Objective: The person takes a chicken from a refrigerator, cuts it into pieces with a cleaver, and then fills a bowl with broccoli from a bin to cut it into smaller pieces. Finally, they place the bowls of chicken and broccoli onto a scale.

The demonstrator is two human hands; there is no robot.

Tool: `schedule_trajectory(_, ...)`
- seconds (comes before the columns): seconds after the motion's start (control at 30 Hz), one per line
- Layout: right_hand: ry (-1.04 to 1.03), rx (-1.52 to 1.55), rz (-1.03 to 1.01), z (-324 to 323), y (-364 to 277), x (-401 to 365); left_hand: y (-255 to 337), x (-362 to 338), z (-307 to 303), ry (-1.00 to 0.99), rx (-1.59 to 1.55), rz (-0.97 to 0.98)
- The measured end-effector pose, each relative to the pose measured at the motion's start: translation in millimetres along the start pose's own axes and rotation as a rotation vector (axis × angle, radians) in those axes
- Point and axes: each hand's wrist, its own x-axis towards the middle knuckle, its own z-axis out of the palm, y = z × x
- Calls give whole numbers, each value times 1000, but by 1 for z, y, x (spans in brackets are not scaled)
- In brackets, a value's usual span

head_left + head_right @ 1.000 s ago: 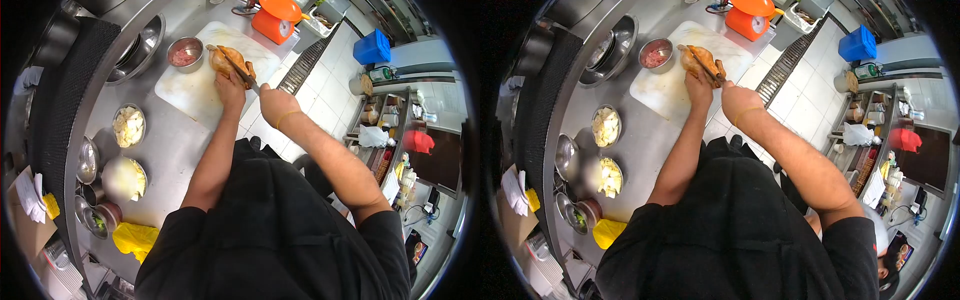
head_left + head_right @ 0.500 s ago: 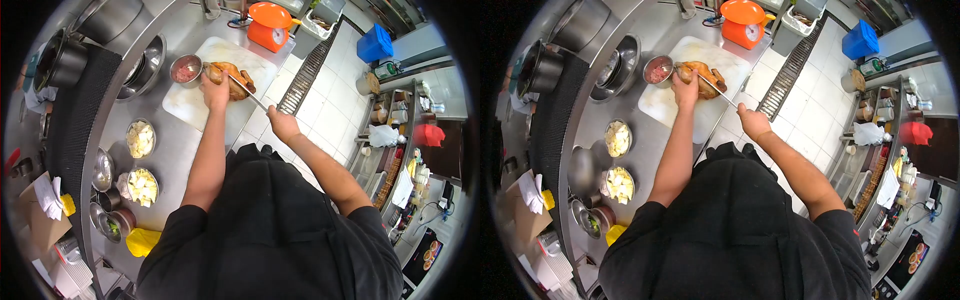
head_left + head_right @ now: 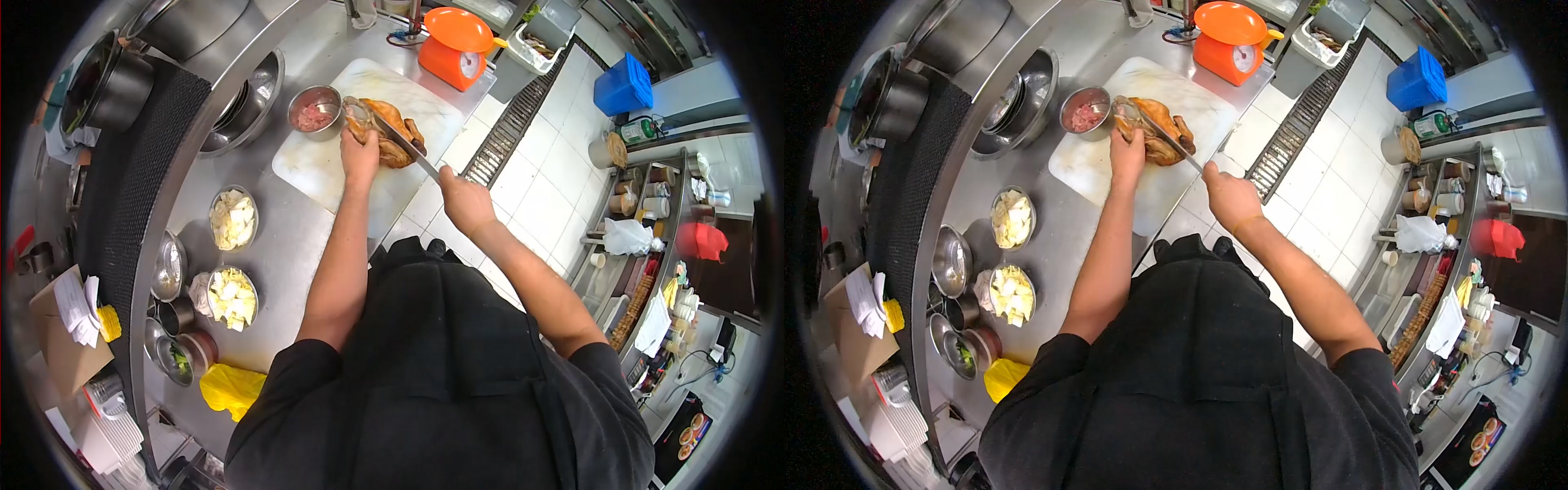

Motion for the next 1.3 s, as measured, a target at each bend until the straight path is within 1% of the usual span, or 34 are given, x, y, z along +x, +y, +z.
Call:
schedule_trajectory(0.1,8,-18,-62,-6,-12,22,4,1,0,-23,50,-38)
schedule_trajectory(0.2,-66,-73,-32,-14,-25,41,4,3,0,-12,133,-15)
schedule_trajectory(0.3,-112,-81,-12,-3,-22,57,14,7,-4,-50,199,-106)
schedule_trajectory(0.33,-110,-88,-14,2,-22,58,21,6,-4,18,292,-106)
schedule_trajectory(0.4,-102,-101,-13,8,-22,56,58,-1,-10,151,476,-97)
schedule_trajectory(0.5,-108,-92,-19,6,-26,50,111,13,-19,213,518,522)
schedule_trajectory(0.6,-120,-65,7,9,-25,52,143,50,4,63,499,794)
schedule_trajectory(0.63,-119,-62,12,9,-24,51,131,52,18,-4,556,841)
schedule_trajectory(0.7,-123,-68,15,10,-25,53,87,52,47,-134,672,935)
schedule_trajectory(0.77,-138,-90,24,15,-21,54,79,53,51,-211,601,879)
schedule_trajectory(0.83,-119,-36,12,20,-16,57,75,56,51,-262,584,813)
schedule_trajectory(0.87,-110,-8,3,22,-16,56,75,51,48,-262,589,818)
schedule_trajectory(0.93,-160,-18,15,19,-14,60,85,56,53,-243,579,857)
schedule_trajectory(0.97,-166,0,21,17,-12,62,88,60,56,-200,584,902)
schedule_trajectory(1.07,-197,38,54,9,-12,59,137,65,48,-131,602,969)
schedule_trajectory(1.1,-204,53,54,8,-12,59,151,63,42,-136,563,958)
schedule_trajectory(1.13,-204,65,50,8,-11,63,126,65,48,-183,611,942)
schedule_trajectory(1.17,-203,69,54,10,-12,65,82,65,60,-230,656,920)
schedule_trajectory(1.2,-207,74,56,12,-15,65,55,65,66,-278,703,895)
schedule_trajectory(1.27,-200,67,70,14,-12,69,68,79,69,-292,641,886)
schedule_trajectory(1.3,-214,65,74,18,-13,66,73,75,62,-305,618,871)
